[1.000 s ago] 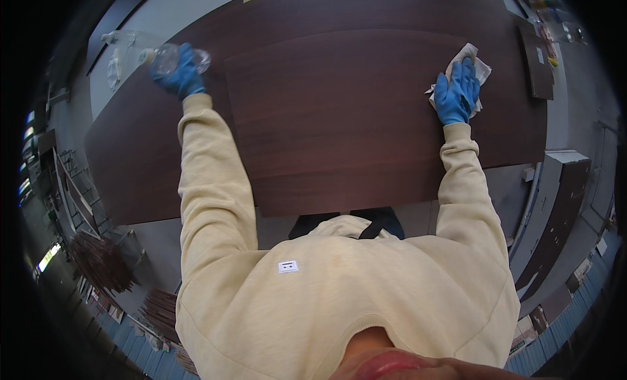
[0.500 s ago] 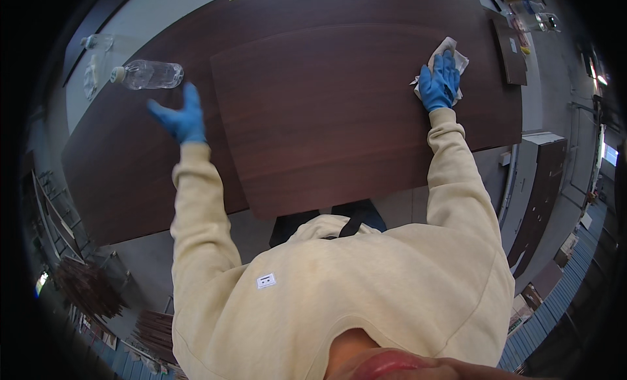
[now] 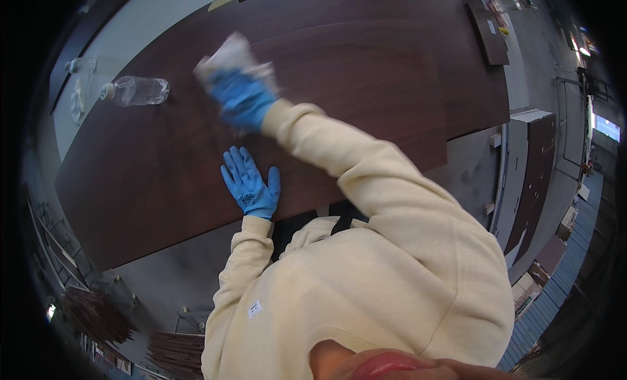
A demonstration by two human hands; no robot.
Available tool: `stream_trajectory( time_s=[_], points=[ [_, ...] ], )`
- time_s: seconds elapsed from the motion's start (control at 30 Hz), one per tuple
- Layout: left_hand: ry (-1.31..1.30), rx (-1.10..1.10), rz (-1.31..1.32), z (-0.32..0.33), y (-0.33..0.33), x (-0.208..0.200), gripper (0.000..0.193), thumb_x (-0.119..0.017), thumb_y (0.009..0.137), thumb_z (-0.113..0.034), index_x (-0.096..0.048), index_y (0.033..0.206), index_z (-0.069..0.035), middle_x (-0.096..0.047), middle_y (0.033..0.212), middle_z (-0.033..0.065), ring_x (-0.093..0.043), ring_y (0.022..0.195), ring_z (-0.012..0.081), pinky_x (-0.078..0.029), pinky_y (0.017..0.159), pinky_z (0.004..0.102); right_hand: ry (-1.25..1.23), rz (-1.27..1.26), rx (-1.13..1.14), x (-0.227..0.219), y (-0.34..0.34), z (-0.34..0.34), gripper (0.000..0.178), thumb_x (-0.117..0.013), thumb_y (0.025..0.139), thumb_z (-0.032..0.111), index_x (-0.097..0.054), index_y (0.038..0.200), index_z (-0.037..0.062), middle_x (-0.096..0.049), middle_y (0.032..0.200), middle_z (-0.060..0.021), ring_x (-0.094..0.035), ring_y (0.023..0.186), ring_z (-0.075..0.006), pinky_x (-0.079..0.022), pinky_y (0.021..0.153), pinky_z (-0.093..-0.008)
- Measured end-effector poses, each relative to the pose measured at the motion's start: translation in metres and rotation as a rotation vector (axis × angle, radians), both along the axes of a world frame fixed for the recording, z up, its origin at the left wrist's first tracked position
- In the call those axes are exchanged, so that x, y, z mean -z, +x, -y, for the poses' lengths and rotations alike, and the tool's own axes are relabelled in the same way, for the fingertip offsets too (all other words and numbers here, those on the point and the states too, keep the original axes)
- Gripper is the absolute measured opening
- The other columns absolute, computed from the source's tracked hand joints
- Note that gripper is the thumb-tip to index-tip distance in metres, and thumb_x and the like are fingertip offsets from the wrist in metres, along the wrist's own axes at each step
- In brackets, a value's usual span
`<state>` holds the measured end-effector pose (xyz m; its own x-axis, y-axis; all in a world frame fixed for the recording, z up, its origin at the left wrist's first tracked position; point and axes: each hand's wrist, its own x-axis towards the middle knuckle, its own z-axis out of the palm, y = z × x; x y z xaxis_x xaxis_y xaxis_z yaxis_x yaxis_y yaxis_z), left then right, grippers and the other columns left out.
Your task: The person wipes the surface of a brown wood panel with a cloth, then flips it over and wipes the other side. They handle a pair of glasses and a small white tool, applying the tool to the panel edge.
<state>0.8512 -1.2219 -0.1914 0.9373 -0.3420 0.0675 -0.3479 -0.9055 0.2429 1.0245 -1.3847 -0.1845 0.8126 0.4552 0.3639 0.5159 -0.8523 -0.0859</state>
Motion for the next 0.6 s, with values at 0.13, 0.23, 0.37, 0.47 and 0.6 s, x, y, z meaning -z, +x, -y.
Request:
stream_trajectory(
  time_s=[0.13, 0.23, 0.37, 0.47, 0.6],
  points=[
    [-0.042, -0.003, 0.091, -0.004, -0.002, 0.011, 0.087, -0.062, 0.098, -0.046, -0.033, 0.164, 0.002, -0.032, 0.17, 0.0272, -0.029, 0.159, 0.0451, -0.023, 0.127, 0.0609, 0.171, -0.073, -0.136, 0.041, -0.011, -0.059, 0.061, -0.053, 0.102, 0.03, -0.047, 0.159, 0.0078, -0.051, 0.158, -0.014, -0.045, 0.15, -0.0325, -0.024, 0.129, -0.052],
    [0.008, -0.022, 0.05, -0.007, -0.003, 0.002, 0.084, -0.06, 0.101, -0.045, -0.031, 0.166, -0.001, -0.031, 0.171, 0.0267, -0.028, 0.159, 0.0444, -0.022, 0.128, 0.0586, 0.08, -0.531, -0.033, -0.017, 0.026, 0.012, 0.049, -0.054, 0.103, 0.023, -0.057, 0.147, 0.0017, -0.056, 0.152, -0.0206, -0.052, 0.143, -0.0372, -0.034, 0.125, -0.0501],
    [-0.026, 0.011, 0.081, -0.003, -0.001, 0.005, 0.083, -0.059, 0.102, -0.045, -0.03, 0.166, -0.001, -0.031, 0.172, 0.0241, -0.027, 0.16, 0.0428, -0.021, 0.128, 0.0575, -0.015, -0.017, 0.618, 0.052, 0.022, 0.258, 0.059, -0.055, 0.103, 0.036, -0.053, 0.151, 0.0015, -0.049, 0.159, -0.0254, -0.046, 0.148, -0.0408, -0.036, 0.125, -0.0481],
    [-0.022, -0.012, 0.053, -0.001, -0.003, 0.004, 0.083, -0.059, 0.102, -0.045, -0.03, 0.167, -0.002, -0.03, 0.172, 0.0229, -0.026, 0.161, 0.0425, -0.021, 0.129, 0.0576, -0.076, -0.023, 0.901, 0.036, -0.016, 0.386, 0.061, -0.061, 0.099, 0.036, -0.053, 0.148, 0.0015, -0.058, 0.147, -0.0253, -0.059, 0.131, -0.0427, -0.046, 0.112, -0.0493],
    [-0.02, -0.006, 0.059, -0.002, -0.004, 0.003, 0.085, -0.061, 0.101, -0.045, -0.03, 0.167, -0.002, -0.03, 0.172, 0.0228, -0.025, 0.161, 0.0424, -0.02, 0.129, 0.0585, -0.005, -0.149, 0.914, 0.019, 0.006, 0.304, 0.056, -0.063, 0.098, 0.031, -0.056, 0.14, -0.0038, -0.062, 0.138, -0.028, -0.063, 0.124, -0.0421, -0.051, 0.105, -0.0509]
  ],
)
